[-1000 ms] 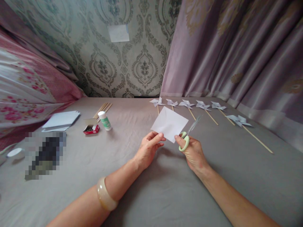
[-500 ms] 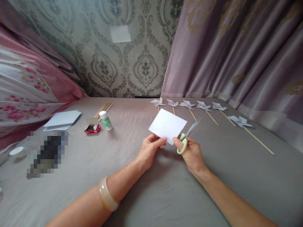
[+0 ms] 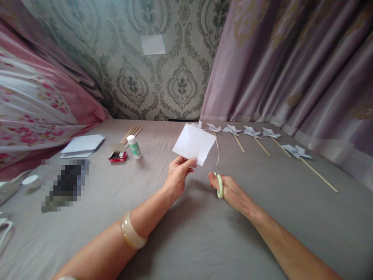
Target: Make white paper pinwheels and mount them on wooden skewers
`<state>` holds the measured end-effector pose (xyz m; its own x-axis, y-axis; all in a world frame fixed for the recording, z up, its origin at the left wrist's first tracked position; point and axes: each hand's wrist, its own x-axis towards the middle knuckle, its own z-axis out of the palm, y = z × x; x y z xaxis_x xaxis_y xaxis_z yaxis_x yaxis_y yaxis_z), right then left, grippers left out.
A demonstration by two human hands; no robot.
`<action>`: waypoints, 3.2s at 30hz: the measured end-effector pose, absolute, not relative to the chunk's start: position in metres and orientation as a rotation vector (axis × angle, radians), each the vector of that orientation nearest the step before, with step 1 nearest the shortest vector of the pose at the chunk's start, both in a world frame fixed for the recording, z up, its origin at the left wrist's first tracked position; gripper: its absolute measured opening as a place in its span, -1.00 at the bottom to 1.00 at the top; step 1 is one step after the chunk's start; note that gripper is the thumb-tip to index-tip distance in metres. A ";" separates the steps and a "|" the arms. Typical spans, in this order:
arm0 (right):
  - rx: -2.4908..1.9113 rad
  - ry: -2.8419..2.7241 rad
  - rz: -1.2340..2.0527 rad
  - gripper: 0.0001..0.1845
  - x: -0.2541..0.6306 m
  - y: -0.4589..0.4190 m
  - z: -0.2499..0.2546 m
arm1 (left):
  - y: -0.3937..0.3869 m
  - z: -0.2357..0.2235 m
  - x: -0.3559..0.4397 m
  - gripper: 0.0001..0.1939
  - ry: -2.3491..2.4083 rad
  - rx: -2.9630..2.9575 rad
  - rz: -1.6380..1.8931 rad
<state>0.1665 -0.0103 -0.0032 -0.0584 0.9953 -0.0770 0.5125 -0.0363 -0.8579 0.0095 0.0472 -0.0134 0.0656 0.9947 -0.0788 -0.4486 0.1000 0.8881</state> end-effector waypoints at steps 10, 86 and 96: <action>-1.522 -1.882 1.145 -0.38 0.161 -0.020 -0.007 | 0.040 0.000 0.011 -0.78 0.842 0.798 1.282; -1.675 -1.754 0.913 -0.40 0.155 -0.015 -0.015 | 0.035 -0.001 0.016 -0.76 0.725 0.700 1.335; -1.623 -1.718 0.917 -0.41 0.155 -0.017 -0.011 | 0.030 0.000 0.019 -0.75 0.735 0.706 1.299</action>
